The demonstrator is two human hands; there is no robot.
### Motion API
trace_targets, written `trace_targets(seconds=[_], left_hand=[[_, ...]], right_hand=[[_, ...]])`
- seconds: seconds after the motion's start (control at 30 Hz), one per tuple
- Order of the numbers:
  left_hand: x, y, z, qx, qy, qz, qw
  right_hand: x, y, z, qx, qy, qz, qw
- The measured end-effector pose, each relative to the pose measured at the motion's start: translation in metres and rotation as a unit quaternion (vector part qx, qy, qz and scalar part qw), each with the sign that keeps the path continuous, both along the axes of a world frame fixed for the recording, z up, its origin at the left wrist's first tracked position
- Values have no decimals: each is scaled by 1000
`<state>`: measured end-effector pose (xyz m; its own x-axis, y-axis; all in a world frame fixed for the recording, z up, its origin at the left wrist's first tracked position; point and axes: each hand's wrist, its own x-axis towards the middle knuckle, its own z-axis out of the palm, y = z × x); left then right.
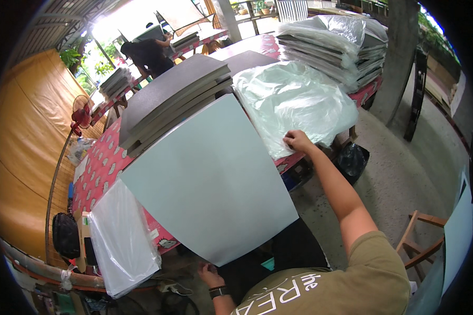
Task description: The person places large paper boards into individual clear plastic bags, smoothing the plastic over each board and setting them aside in a stack.
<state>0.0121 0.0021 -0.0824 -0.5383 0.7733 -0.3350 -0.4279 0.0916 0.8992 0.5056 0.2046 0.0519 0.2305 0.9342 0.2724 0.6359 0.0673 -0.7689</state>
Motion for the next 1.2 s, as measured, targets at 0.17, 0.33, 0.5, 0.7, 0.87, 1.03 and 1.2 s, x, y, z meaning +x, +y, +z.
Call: trace_targets(seconds=[0.17,0.33,0.5,0.7,0.87,1.03,1.2], left_hand=[[-26,3,14,-17,-8,30,999],[-41,7,15,-5,-1,35,999],[-16,1,-10,-44,78,6,996],[30,-5,-28,-35,183,-23,982],[28,1,-21,-50,133,-33,989],[30,-1,-16,-42,150,-30,987],[27,2,-20,-44,153,-40,986]], right_hand=[[14,-7,3,-85,269,9,959],[7,-11,0,-59,245,39,967],[-2,-14,3,-34,209,-23,977],[-6,-12,-4,25,338,-97,936],[-4,-15,-5,37,384,-72,920],[0,-13,-3,8,365,-62,929],[30,2,4,-63,248,-36,966]])
